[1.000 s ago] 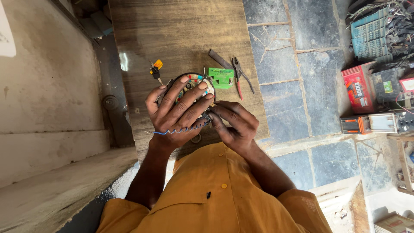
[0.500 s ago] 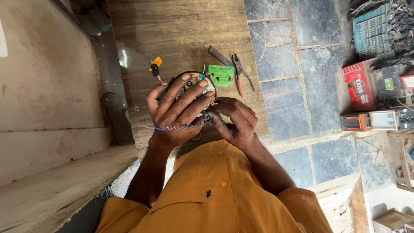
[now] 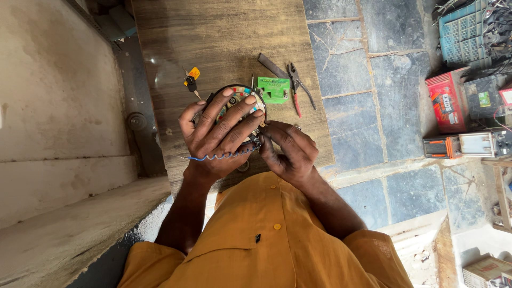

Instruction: The person disassembles a vehicle horn using a screwdriver and pliers, handles the internal coil and diaphragm, and then reassembles the components on a workbench.

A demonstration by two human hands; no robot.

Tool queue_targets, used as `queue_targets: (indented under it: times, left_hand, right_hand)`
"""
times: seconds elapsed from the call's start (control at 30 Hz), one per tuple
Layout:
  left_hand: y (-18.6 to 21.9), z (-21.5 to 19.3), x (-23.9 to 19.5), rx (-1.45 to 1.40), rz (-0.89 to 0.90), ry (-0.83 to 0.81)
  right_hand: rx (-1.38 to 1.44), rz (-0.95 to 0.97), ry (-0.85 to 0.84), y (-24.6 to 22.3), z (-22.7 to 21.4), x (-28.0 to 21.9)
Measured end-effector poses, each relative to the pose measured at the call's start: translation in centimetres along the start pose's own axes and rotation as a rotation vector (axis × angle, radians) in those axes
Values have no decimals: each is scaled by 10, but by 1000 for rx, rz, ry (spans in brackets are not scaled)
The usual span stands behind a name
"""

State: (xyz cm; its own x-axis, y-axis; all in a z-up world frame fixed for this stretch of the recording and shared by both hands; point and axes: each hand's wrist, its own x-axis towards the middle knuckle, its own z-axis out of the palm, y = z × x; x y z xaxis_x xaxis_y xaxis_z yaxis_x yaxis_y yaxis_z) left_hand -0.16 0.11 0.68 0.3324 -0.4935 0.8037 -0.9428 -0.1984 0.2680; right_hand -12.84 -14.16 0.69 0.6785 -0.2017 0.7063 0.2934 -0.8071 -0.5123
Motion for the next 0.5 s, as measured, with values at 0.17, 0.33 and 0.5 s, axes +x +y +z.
queue_targets:
  times: [0.17, 0.33, 0.5]
  left_hand:
    - [-1, -2, 0, -8, -7, 2]
    - [0, -1, 1, -9, 0, 9]
    - [2, -1, 2, 3, 10, 12]
  right_hand:
    - [13, -5, 10, 0, -1, 2]
    - [139, 144, 31, -3, 1, 0]
    - [184, 133, 10, 4, -1, -1]
